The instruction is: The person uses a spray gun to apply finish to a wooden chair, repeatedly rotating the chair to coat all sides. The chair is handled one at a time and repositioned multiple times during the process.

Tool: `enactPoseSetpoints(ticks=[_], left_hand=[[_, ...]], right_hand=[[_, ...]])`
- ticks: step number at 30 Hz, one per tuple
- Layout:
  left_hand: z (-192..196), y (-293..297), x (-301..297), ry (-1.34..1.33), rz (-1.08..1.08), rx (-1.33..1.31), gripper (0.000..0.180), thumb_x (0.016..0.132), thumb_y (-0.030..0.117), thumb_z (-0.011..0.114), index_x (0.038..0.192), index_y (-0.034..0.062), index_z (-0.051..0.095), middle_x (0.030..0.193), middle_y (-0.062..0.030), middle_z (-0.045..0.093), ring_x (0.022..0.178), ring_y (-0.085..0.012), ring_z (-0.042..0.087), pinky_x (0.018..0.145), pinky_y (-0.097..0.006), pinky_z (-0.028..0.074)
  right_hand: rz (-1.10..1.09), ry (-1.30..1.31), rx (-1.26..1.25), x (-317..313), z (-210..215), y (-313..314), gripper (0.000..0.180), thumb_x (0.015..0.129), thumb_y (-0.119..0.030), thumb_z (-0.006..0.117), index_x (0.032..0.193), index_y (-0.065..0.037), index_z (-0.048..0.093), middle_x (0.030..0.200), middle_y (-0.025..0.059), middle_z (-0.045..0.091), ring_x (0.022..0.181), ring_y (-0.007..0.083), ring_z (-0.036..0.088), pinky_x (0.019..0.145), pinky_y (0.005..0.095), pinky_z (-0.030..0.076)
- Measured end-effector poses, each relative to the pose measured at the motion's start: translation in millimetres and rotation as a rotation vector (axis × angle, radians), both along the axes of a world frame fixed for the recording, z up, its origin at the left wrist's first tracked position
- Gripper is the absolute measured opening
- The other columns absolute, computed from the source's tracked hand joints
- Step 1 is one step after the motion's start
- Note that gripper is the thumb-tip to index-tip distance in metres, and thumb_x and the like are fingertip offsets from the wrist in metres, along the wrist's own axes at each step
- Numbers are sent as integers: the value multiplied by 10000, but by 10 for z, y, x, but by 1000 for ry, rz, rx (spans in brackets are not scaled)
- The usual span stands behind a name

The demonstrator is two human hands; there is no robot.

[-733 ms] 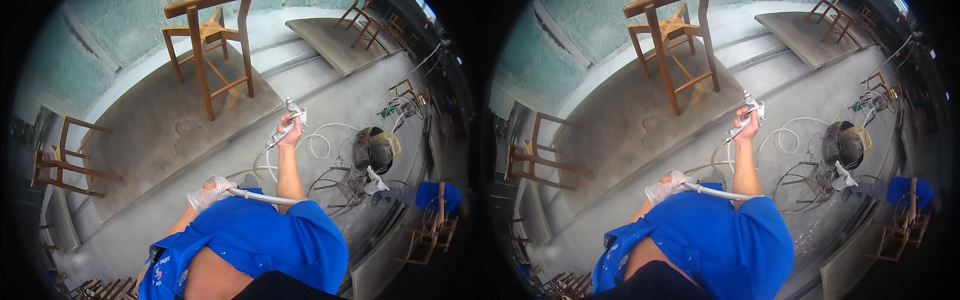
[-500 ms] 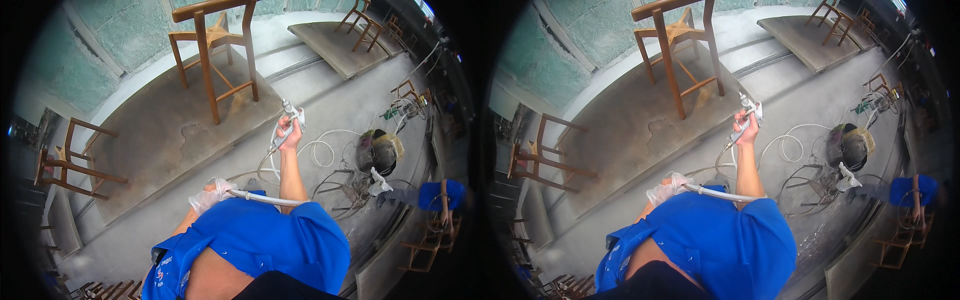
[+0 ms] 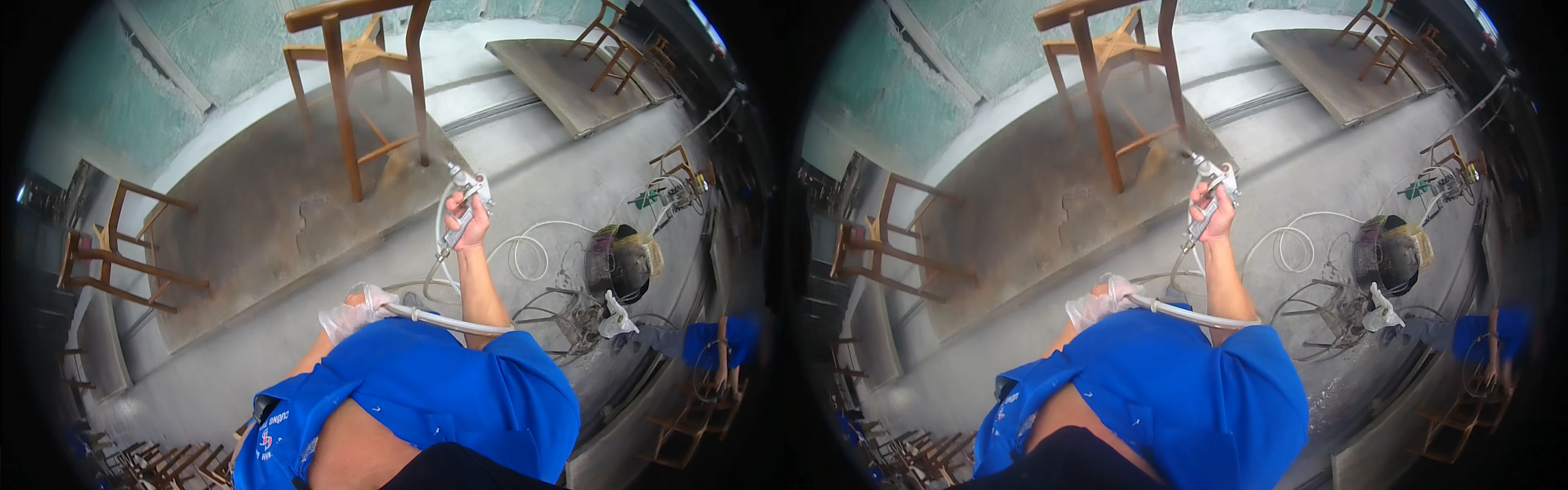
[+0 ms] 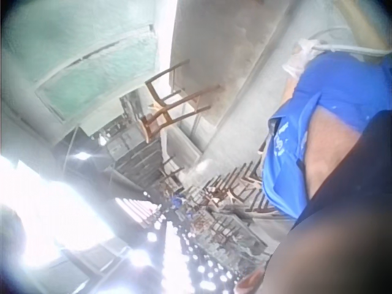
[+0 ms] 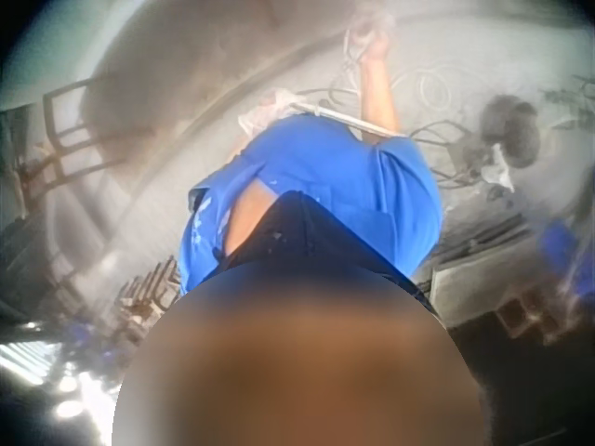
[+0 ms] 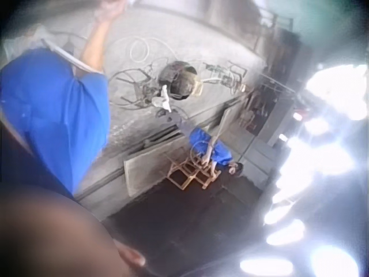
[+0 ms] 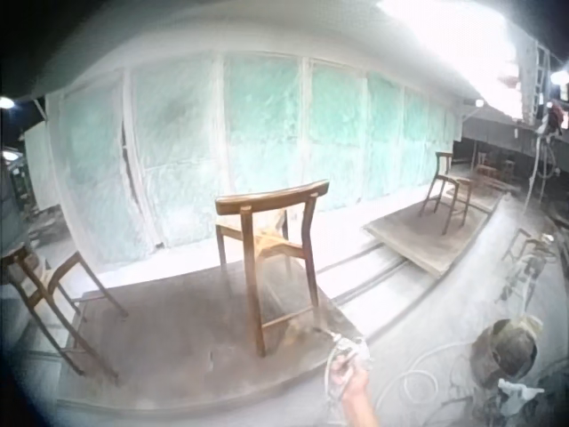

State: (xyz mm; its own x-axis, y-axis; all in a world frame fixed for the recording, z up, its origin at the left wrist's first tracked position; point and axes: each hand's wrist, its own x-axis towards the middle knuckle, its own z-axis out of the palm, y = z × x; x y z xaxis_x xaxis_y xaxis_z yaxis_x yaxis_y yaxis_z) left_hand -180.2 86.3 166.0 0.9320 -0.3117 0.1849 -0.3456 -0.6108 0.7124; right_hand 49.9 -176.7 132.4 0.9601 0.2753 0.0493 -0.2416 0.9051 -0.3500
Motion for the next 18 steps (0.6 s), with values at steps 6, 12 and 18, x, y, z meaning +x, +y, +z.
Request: enactPoseSetpoints(ticks=[6, 12, 18], left_hand=[[7, -119, -17, 36, 45, -2, 222, 898, 177, 775, 1109, 110, 766, 1016, -120, 761, 938, -338, 743, 808, -443, 592], [36, -139, -5, 66, 98, -11, 223, 898, 175, 775, 1111, 110, 766, 1018, -120, 760, 942, -336, 742, 810, -443, 591], [-27, 89, -5, 74, 90, -28, 224, 898, 173, 775, 1112, 110, 766, 1020, -119, 759, 947, -335, 742, 812, -443, 590]], right_hand=[[86, -20, 63, 178, -304, 82, 351, 1102, -348, 534, 1415, -190, 547, 1059, 62, 623, 953, 194, 611, 467, 252, 474], [34, 298, -458, 96, -989, 210, 220, 1051, -295, 604, 1172, -112, 625, 918, 39, 665, 807, 163, 650, 439, 269, 415], [96, 372, -1043, -175, -1435, 284, 251, 1014, -198, 645, 1248, -110, 625, 814, 33, 647, 689, 144, 632, 427, 281, 404]])
